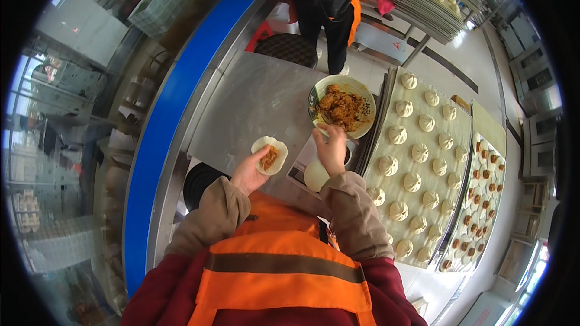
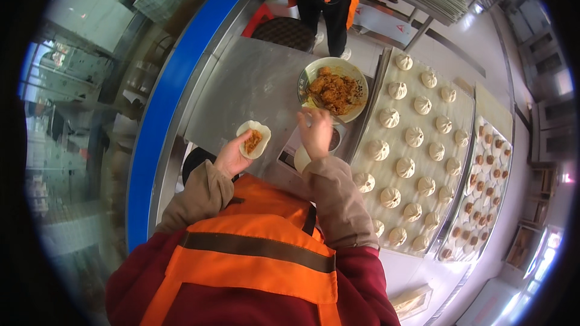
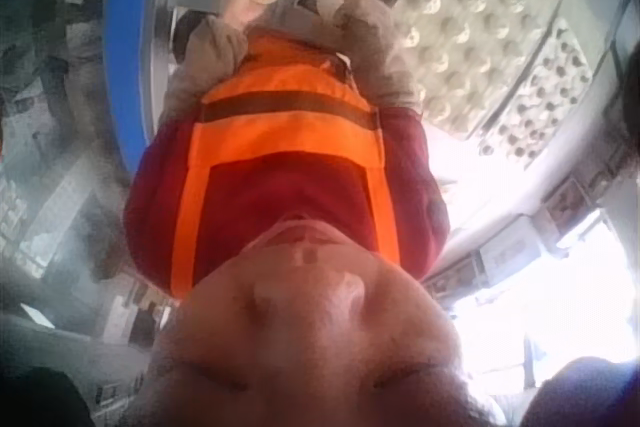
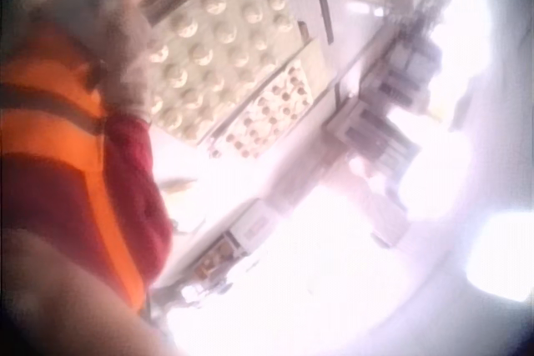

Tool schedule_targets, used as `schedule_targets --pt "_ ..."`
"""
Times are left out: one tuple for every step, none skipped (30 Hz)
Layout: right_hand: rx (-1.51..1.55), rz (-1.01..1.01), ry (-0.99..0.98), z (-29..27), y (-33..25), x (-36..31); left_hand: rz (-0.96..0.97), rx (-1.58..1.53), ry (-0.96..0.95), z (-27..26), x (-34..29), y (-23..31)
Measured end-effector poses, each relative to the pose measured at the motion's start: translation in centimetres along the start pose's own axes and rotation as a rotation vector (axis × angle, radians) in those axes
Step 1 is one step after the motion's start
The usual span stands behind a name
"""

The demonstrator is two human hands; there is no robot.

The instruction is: The person places filling onto dough discs, folds and pleats them into dumplings, and arranges the finished dumplings on a tray. The person also moves dough discs from a conveyor belt to a tray and continues the assembly process.

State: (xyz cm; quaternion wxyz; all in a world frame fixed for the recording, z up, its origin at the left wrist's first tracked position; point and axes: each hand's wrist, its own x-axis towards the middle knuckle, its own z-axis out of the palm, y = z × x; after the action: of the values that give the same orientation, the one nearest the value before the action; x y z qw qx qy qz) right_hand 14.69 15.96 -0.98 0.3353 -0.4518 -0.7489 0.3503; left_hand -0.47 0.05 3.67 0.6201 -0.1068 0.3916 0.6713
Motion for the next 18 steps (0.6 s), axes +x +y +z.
schedule_targets --pt "0.236 0.196 -0.204 0.3 -1.0 -0.7 0.004 0.041 0.044 0.0 -0.8 -0.4" --pt "0.396 0.32 -0.367 0.2 -1.9 -1.4 0.034 0.122 0.032 0.1 -1.3 -0.8" --pt "0.531 0.484 -0.541 -0.1 -2.7 -2.0 0.055 0.161 -0.008 0.2 -1.6 -1.1" --pt "0.688 0.62 -0.721 -0.4 -3.4 -2.7 0.064 0.198 -0.013 0.4 -1.9 -1.5" --pt "0.686 0.617 -0.731 -0.6 -4.1 -3.2 0.084 0.219 -0.05 0.5 -2.2 -1.7" --pt "0.713 0.582 -0.747 -0.8 -4.7 -3.7 0.092 0.262 -0.02 0.6 -2.4 -1.9" --pt "0.744 0.546 -0.76 -1.0 -5.2 -4.0 0.112 0.296 -0.024 0.6 -2.5 -2.0" --pt "0.736 0.56 -0.707 -1.1 -5.6 -4.1 0.147 0.326 -0.05 0.5 -2.7 -2.0" --pt "0.666 0.487 -0.687 -1.3 -6.0 -4.3 0.123 0.324 -0.011 0.4 -2.8 -1.9" --pt "0.593 0.414 -0.661 -1.5 -6.4 -4.5 0.117 0.318 0.001 0.3 -2.9 -1.7" --pt "0.52 0.341 -0.63 -1.6 -6.8 -4.6 0.11 0.31 -0.001 0.1 -3.0 -1.4" --pt "0.384 0.002 -0.527 -1.8 -7.1 -4.6 0.095 0.301 0.031 0.0 -3.1 -1.1" --pt "0.237 -0.33 -0.413 -1.9 -7.4 -4.6 0.079 0.286 0.051 -0.1 -3.1 -0.7" --pt "0.084 -0.644 -0.282 -2.0 -7.7 -4.6 0.057 0.271 0.107 -0.2 -3.1 -0.5" --pt "0.157 -0.523 -0.31 -2.0 -7.9 -4.5 0.07 0.311 0.043 -0.2 -3.0 -0.3" --pt "0.234 -0.393 -0.328 -1.9 -8.1 -4.4 0.078 0.351 0.015 -0.3 -3.0 -0.1" --pt "0.327 -0.285 -0.355 -1.8 -8.3 -4.3 0.088 0.39 -0.012 -0.3 -3.0 0.0" --pt "0.417 -0.059 -0.464 -1.6 -8.3 -4.0 0.09 0.43 -0.015 -0.4 -3.0 0.1"
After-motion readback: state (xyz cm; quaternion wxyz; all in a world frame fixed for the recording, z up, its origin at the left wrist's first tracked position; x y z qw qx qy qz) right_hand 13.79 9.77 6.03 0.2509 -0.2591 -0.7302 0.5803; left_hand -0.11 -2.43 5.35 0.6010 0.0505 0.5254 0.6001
